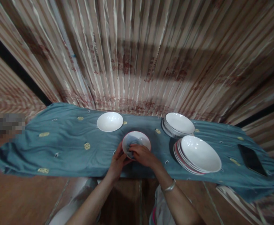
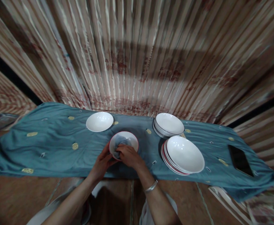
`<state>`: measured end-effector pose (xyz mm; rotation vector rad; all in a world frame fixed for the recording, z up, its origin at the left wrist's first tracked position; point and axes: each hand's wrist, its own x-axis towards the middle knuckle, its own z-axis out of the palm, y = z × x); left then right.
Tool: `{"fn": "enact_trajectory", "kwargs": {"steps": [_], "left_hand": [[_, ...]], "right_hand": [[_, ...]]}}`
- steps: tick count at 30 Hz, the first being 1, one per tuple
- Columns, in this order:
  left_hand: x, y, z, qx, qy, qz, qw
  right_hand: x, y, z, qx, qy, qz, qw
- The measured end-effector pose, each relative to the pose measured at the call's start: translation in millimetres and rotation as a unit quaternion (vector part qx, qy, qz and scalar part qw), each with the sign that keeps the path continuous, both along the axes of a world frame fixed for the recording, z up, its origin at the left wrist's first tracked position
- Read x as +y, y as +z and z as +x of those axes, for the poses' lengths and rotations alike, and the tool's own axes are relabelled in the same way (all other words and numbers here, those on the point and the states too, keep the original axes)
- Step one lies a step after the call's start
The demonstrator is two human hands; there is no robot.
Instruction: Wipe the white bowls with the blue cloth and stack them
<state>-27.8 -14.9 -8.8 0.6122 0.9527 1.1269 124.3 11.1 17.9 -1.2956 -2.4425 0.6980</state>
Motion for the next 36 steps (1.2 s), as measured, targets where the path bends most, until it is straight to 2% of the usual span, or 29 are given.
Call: {"fn": "enact_trajectory", "kwargs": {"steps": [6, 12, 16, 20, 25, 28, 30, 36], "left_hand": [[3, -4.0, -1, -0.005, 0.004, 0.004, 1.0], [2, -1.0, -1, -0.006, 0.006, 0.004, 1.0], [2, 0.4, -1, -0.003, 0.005, -0.002, 1.0], [3, 1.8, 0, -0.001, 0.007, -0.006, 1.0], [4, 3.0, 0, 0.0, 0.007, -0.015, 1.0], [4, 3.8, -1, -0.005, 0.006, -0.022, 1.0], [4, 5.2, -1, -0.009, 0.018, -0.033, 0.999], [4, 10.3, 2, -0.025, 0.064, -0.066, 0.995]], "right_hand": [[7, -9, -6, -0.088, -0.031, 0.049, 0.994], [3, -1, 3, -0.188, -0.103, 0.064, 0.975], [-4, 7, 13, -0.204, -0.08, 0.049, 0.974], [-8, 16, 20, -0.14, -0.039, 0.007, 0.989], [-9, 16, 18, 0.038, 0.029, -0.061, 0.997], [-10, 9, 6, 0.153, 0.039, -0.048, 0.986], [-12, 5, -4, 0.188, 0.029, -0.023, 0.981], [-6, -3, -24, 0.152, -0.018, 0.05, 0.987]]}}
